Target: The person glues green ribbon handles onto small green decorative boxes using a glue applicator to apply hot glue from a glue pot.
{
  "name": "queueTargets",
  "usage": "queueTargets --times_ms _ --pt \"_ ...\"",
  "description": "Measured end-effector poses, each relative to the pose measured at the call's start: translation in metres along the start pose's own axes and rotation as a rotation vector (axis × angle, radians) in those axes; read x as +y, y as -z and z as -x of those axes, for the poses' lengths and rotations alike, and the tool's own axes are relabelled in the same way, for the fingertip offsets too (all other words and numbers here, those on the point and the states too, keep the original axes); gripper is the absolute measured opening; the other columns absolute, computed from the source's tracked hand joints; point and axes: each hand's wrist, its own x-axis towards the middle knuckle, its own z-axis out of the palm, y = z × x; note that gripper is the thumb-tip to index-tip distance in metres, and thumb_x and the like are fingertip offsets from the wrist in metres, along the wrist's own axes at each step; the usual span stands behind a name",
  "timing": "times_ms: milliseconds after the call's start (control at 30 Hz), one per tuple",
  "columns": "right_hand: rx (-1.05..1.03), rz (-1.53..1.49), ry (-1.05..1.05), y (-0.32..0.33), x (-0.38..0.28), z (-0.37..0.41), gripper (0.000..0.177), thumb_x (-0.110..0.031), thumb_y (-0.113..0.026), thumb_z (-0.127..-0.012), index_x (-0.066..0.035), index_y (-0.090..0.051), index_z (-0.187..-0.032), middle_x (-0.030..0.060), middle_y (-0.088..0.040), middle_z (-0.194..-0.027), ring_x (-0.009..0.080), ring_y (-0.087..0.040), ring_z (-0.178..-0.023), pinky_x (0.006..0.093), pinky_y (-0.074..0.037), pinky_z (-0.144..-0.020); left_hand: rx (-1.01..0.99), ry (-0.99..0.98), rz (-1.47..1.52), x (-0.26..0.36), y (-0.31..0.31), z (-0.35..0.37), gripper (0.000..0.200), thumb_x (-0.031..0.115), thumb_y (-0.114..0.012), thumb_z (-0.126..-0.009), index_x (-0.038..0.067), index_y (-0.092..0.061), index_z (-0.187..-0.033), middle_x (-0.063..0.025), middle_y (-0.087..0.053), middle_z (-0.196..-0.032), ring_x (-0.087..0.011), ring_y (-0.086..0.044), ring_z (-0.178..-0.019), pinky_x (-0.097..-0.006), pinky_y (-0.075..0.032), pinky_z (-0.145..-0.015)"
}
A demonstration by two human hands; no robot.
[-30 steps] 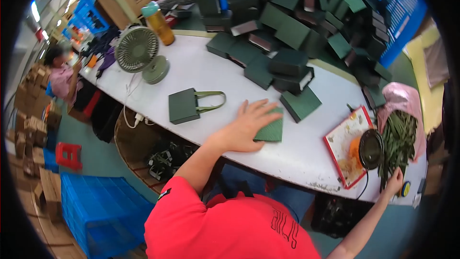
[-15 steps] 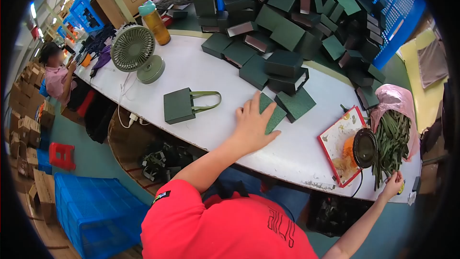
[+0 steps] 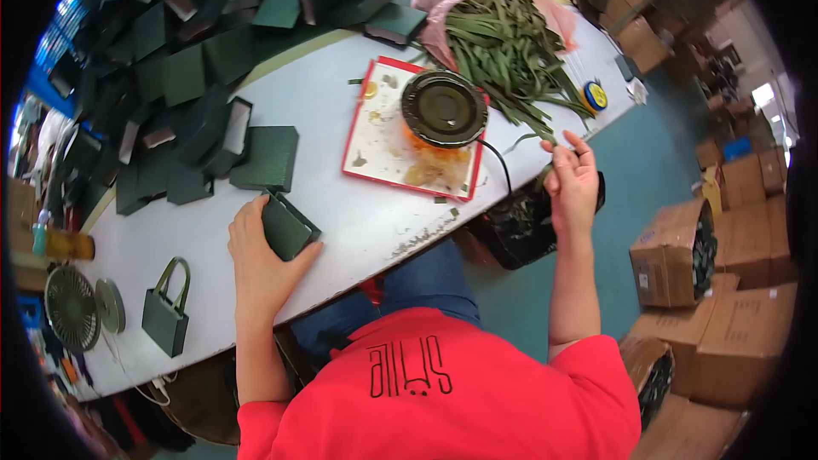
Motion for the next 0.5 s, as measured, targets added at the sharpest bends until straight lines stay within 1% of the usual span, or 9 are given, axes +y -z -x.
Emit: queueTargets --times_ms 100,133,200,267,300,333,400,433,500 --pt "0.031 -0.004 -0.016 -0.011 0.002 0.032 0.028 -0.007 -0.058 -0.1 -0.001 -0.047 -0.126 0.0173 -0.07 -0.111 0.003 -0.042 -0.055 0.0166 -0.036 -0.049 -0.27 -0.008 0.707 0.017 -0.003 0.012 0.116 0.046 -0.089 -0.063 0.004 -0.031 -0.154 -0.0189 -0.04 -0.15 -0.0337 -0.039 -0.139 -0.0438 -0.026 -0.117" --pt "0.033 -0.006 -0.021 -0.013 0.004 0.042 0.025 -0.007 -0.059 -0.1 -0.002 -0.048 -0.123 0.0165 -0.071 -0.109 0.0026 -0.042 -0.056 0.0166 -0.036 -0.05 -0.455 -0.009 0.939 0.016 -0.013 0.016 0.132 0.053 -0.09 -0.059 0.002 -0.02 -0.158 -0.0169 -0.031 -0.158 -0.0302 -0.036 -0.143 -0.0412 -0.02 -0.12" --pt "0.004 0.012 -0.059 -0.02 0.005 0.059 0.023 -0.007 -0.059 -0.1 -0.003 -0.049 -0.12 0.0162 -0.071 -0.108 0.0025 -0.042 -0.056 0.0169 -0.036 -0.051 -0.734 -0.035 1.298 0.037 -0.029 0.026 0.134 0.061 -0.087 -0.06 0.0 -0.018 -0.158 -0.0174 -0.026 -0.161 -0.0309 -0.033 -0.145 -0.0416 -0.02 -0.12" --pt "-0.035 0.048 -0.085 -0.027 0.006 0.078 0.019 -0.007 -0.06 -0.099 -0.004 -0.051 -0.116 0.0142 -0.072 -0.105 0.003 -0.047 -0.058 0.0179 -0.038 -0.052 -1.03 -0.088 1.525 0.06 -0.043 0.028 0.134 0.064 -0.085 -0.061 0.006 -0.016 -0.16 -0.0274 -0.02 -0.162 -0.033 -0.031 -0.148 -0.0486 -0.029 -0.116" --pt "-0.118 0.082 -0.12 -0.031 0.003 0.09 0.018 -0.006 -0.06 -0.099 -0.004 -0.051 -0.115 0.0134 -0.073 -0.104 0.0032 -0.05 -0.061 0.0177 -0.04 -0.053 -1.081 -0.094 1.653 0.067 -0.055 0.032 0.134 0.065 -0.084 -0.063 0.006 -0.014 -0.161 -0.0264 -0.016 -0.164 -0.033 -0.028 -0.15 -0.0521 -0.028 -0.117" --pt "-0.201 0.114 -0.155 -0.033 -0.001 0.1 0.017 -0.005 -0.061 -0.099 -0.004 -0.052 -0.114 0.0126 -0.073 -0.103 0.0034 -0.053 -0.063 0.0175 -0.041 -0.054 -1.18 0.025 1.663 0.081 -0.05 0.036 0.14 0.077 -0.077 -0.059 0.002 -0.014 -0.159 -0.0157 -0.022 -0.163 -0.0303 -0.026 -0.15 -0.043 -0.019 -0.121" --pt "-0.416 0.164 -0.234 -0.032 -0.007 0.116 0.018 -0.002 -0.061 -0.097 -0.003 -0.052 -0.113 0.0111 -0.072 -0.102 0.0045 -0.058 -0.068 0.0184 -0.045 -0.057 -1.27 0.11 1.751 0.086 -0.061 0.033 0.144 0.08 -0.077 -0.056 0.002 -0.015 -0.16 -0.0161 -0.024 -0.162 -0.0299 -0.028 -0.15 -0.0427 -0.022 -0.121" --pt "-0.468 0.127 -0.238 -0.032 -0.004 0.123 0.017 0.001 -0.061 -0.097 -0.002 -0.053 -0.111 0.0099 -0.071 -0.101 0.0055 -0.06 -0.071 0.0196 -0.047 -0.058 -1.327 0.168 1.795 0.086 -0.065 0.03 0.145 0.081 -0.077 -0.055 0.003 -0.016 -0.16 -0.0163 -0.026 -0.162 -0.0297 -0.028 -0.149 -0.0425 -0.024 -0.12" --pt "-0.609 0.09 -0.328 -0.028 -0.006 0.125 0.016 0.004 -0.06 -0.095 -0.001 -0.053 -0.109 0.0098 -0.07 -0.101 0.0065 -0.061 -0.073 0.0208 -0.048 -0.059 -1.21 0.094 1.782 0.08 -0.069 0.033 0.139 0.079 -0.076 -0.057 0.002 -0.022 -0.158 -0.0175 -0.027 -0.161 -0.0307 -0.025 -0.151 -0.0435 -0.022 -0.121"
